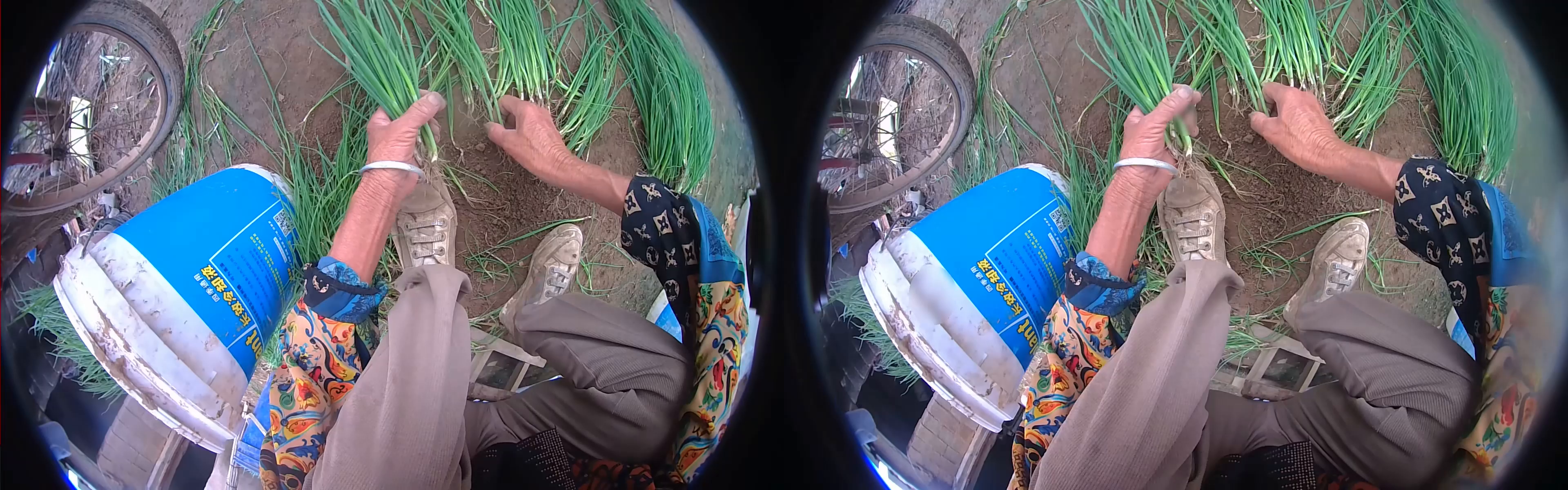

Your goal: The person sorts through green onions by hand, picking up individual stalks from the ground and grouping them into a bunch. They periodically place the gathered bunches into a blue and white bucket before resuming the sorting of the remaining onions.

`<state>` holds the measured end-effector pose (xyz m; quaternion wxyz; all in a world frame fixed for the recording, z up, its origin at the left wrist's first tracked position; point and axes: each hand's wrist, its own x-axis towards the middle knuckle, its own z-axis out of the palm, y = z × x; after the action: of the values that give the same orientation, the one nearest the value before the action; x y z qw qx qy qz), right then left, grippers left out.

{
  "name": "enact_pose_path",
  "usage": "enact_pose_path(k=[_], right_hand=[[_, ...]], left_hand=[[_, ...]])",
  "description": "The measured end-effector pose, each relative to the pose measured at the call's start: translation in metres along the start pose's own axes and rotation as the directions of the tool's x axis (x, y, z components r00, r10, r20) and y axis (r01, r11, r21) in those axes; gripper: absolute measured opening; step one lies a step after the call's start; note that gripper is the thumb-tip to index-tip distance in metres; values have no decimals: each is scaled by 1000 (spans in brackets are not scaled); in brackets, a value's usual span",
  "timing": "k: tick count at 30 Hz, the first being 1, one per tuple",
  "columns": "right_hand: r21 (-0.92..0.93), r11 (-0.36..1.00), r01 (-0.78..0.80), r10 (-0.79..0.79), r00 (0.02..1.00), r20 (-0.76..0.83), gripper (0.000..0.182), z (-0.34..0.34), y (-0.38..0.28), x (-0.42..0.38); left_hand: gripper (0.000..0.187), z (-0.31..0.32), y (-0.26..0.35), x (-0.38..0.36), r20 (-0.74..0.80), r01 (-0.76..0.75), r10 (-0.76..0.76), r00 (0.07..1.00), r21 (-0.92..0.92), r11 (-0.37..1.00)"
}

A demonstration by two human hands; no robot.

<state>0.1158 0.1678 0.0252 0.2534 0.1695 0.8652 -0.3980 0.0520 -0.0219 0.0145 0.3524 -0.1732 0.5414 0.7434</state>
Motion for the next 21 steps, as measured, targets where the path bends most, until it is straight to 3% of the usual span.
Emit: enact_pose_path(k=[2,5,6,9,11,13,14,17,19,21], right_hand=[[101,992,74,-74,997,-7,30,7,-8,-6],[46,952,304,-305,952,8,31,19,-24,-11],[15,947,321,-321,943,91,31,16,-29,-12],[9,918,396,-396,916,60,29,5,-32,-6],[49,972,229,-228,973,-27,31,-6,-27,12],[-30,967,253,-254,947,-199,34,-11,-19,28],[-39,973,226,-229,964,-136,37,-16,-13,33],[61,986,156,-146,980,-137,39,-17,9,39],[14,998,69,-66,987,-144,40,-35,15,36],[-30,999,14,-21,972,-234,40,-46,28,36]], left_hand=[[40,0,-10,2,3,17,-17,1000,55,998],[43,10,-19,-2,32,20,-21,999,40,999],[37,14,-14,-5,6,18,-19,1000,96,995],[29,8,1,-1,-28,58,-56,998,70,996],[26,13,10,0,30,-23,19,999,129,991],[27,20,13,11,124,-63,44,991,158,985],[29,27,12,16,131,-34,9,991,192,981],[29,36,-1,29,81,70,-81,993,135,988],[31,25,5,30,17,8,-13,1000,271,962],[33,6,12,27,-68,-10,27,997,242,970]])
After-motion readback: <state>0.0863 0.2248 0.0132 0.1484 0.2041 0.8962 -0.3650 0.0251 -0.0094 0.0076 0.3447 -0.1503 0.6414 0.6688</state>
